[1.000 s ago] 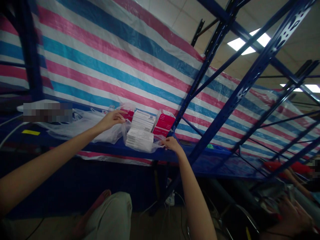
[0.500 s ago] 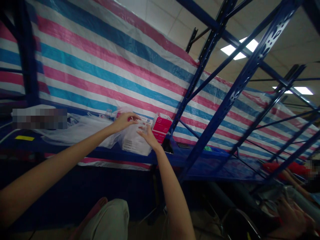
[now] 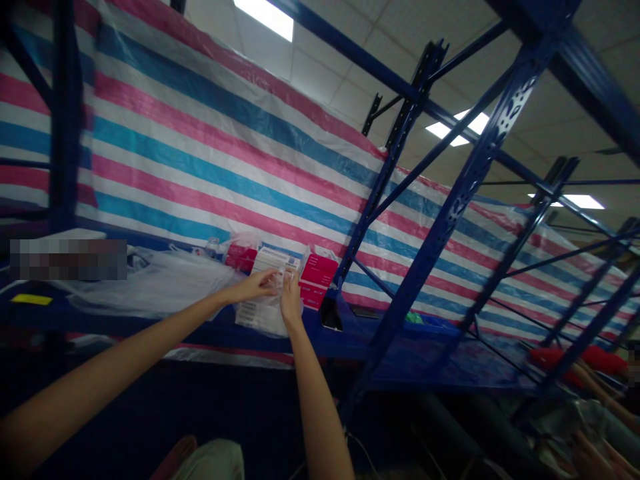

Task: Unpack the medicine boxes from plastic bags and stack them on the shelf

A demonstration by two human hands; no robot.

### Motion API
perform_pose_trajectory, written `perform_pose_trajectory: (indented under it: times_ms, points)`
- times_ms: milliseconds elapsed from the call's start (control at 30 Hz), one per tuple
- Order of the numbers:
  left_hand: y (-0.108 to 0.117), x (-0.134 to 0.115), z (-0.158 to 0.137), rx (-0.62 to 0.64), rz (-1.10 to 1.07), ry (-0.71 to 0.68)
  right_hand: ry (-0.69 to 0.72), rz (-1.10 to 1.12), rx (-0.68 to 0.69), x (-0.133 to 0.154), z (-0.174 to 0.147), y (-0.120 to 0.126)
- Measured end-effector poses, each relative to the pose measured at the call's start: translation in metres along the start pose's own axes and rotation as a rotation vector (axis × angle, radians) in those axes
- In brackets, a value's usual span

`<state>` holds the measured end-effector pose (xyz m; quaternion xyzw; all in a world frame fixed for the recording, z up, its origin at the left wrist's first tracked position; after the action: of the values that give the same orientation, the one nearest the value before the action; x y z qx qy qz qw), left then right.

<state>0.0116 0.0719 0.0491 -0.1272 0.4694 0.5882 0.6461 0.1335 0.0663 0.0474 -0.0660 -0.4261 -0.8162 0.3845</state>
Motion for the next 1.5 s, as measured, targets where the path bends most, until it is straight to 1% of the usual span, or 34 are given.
perform_pose_trajectory:
  times_ms: [100, 133, 200, 267, 333, 400, 533, 600, 700, 800, 867, 933, 967, 1033, 1100, 1133, 1200, 1267, 1300, 1400, 1500]
  points:
    - [0.001, 0.013, 0.000, 0.105, 0.059, 0.071, -0.141, 0.304, -0.097, -0.009, 0.003, 0.002]
    - [0.001, 0.015, 0.001, 0.133, 0.062, 0.096, -0.160, 0.371, -0.089, -0.010, 0.004, 0.001]
    - [0.000, 0.016, 0.002, 0.158, 0.000, 0.123, -0.177, 0.451, -0.054, -0.011, 0.004, 0.001]
    - [0.000, 0.015, 0.004, 0.125, -0.137, 0.121, -0.166, 0.472, -0.013, -0.011, 0.002, 0.004]
    - [0.002, 0.014, 0.005, 0.064, -0.273, 0.131, -0.102, 0.424, 0.045, -0.010, -0.002, 0.010]
    - [0.003, 0.014, 0.006, 0.042, -0.357, 0.158, -0.001, 0.322, 0.091, -0.006, -0.006, 0.016]
    - [0.004, 0.014, 0.007, 0.132, -0.423, 0.195, 0.173, 0.073, 0.085, 0.007, -0.011, 0.029]
    - [0.007, 0.016, 0.008, 0.123, -0.454, 0.226, 0.222, -0.042, 0.084, 0.014, -0.013, 0.031]
    - [0.011, 0.019, 0.009, 0.088, -0.448, 0.266, 0.245, -0.178, 0.086, 0.024, -0.015, 0.029]
    - [0.010, 0.019, 0.013, 0.081, -0.319, 0.186, 0.242, -0.257, 0.073, 0.029, -0.016, 0.023]
    - [0.006, 0.019, 0.017, 0.110, -0.213, 0.120, 0.235, -0.269, 0.064, 0.030, -0.016, 0.020]
    - [0.003, 0.020, 0.019, 0.125, -0.078, 0.085, 0.205, -0.255, 0.028, 0.027, -0.016, 0.018]
    - [0.005, 0.021, 0.019, 0.095, 0.009, 0.070, 0.183, -0.243, -0.003, 0.025, -0.016, 0.019]
    - [0.015, 0.018, 0.015, -0.040, 0.226, 0.024, 0.131, -0.220, -0.073, 0.017, -0.020, 0.022]
    - [0.029, 0.013, 0.006, -0.160, 0.446, -0.061, 0.040, -0.207, -0.135, 0.004, -0.030, 0.028]
    - [0.035, 0.010, -0.001, -0.182, 0.540, -0.110, -0.023, -0.205, -0.156, -0.003, -0.037, 0.031]
    - [0.044, 0.009, -0.015, -0.161, 0.686, -0.182, -0.158, -0.229, -0.167, -0.018, -0.054, 0.035]
    - [0.049, 0.012, -0.027, -0.119, 0.795, -0.198, -0.265, -0.288, -0.130, -0.028, -0.070, 0.037]
    - [0.050, 0.014, -0.032, -0.107, 0.842, -0.192, -0.296, -0.322, -0.100, -0.032, -0.077, 0.037]
    - [0.047, 0.020, -0.042, -0.093, 0.930, -0.166, -0.321, -0.388, -0.035, -0.034, -0.084, 0.039]
    - [0.040, 0.025, -0.048, -0.094, 0.994, -0.149, -0.251, -0.366, -0.050, -0.028, -0.076, 0.047]
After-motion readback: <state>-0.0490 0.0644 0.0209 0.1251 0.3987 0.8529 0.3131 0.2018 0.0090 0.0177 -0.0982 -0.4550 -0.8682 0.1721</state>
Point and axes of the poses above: each hand's wrist, its own z-axis towards the middle knuckle, its own y-axis out of the back of the hand, x = y × z, the point moved 4 cm from there along z, towards the middle knuckle, and after that the axes turned 1 degree about x, right-handed, at the moved point
